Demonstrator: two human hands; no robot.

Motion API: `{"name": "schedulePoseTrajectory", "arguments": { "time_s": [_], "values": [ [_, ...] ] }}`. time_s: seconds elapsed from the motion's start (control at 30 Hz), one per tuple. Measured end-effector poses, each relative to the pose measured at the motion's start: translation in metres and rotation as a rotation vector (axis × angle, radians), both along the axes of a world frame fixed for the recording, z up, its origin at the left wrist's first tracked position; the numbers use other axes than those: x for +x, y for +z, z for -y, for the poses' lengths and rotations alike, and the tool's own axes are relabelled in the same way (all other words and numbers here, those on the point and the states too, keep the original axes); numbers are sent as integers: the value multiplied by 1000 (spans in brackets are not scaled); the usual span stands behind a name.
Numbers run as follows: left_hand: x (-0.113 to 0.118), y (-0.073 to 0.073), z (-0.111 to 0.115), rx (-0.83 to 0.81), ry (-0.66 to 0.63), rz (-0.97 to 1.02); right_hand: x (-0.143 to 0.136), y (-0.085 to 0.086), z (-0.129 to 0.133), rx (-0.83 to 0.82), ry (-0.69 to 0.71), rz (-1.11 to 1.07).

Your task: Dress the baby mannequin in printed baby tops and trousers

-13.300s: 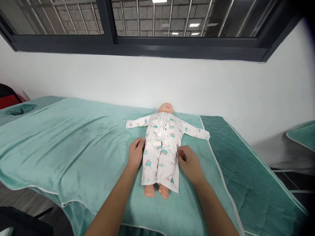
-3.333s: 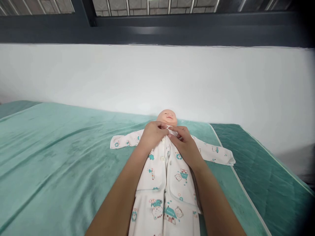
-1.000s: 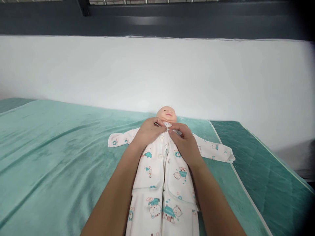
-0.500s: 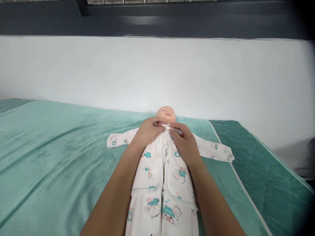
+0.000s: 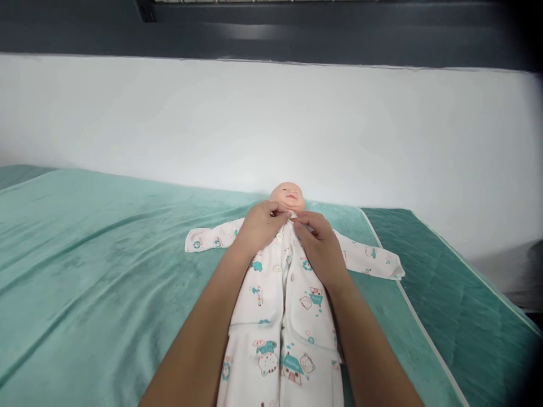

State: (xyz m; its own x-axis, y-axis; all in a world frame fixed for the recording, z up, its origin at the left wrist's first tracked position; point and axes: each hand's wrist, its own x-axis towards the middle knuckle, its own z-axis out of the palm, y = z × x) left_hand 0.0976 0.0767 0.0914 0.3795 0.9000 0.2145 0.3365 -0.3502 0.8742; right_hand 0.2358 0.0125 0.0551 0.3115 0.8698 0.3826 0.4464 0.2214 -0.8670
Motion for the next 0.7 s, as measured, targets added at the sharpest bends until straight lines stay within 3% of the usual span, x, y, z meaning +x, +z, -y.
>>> {"name": "schedulePoseTrajectory", "arguments": {
  "time_s": [0.23,0.57,0.7],
  "values": [
    [2,3,2,-5,60,-55,-2,2,3,-4,8,18],
    [2,4,3,207,6,-153,-2,-1,-1,36,-23,-45],
    [3,4,1,129,32,-131,-1,-1,0,31,-23,-41]
  ]
}}
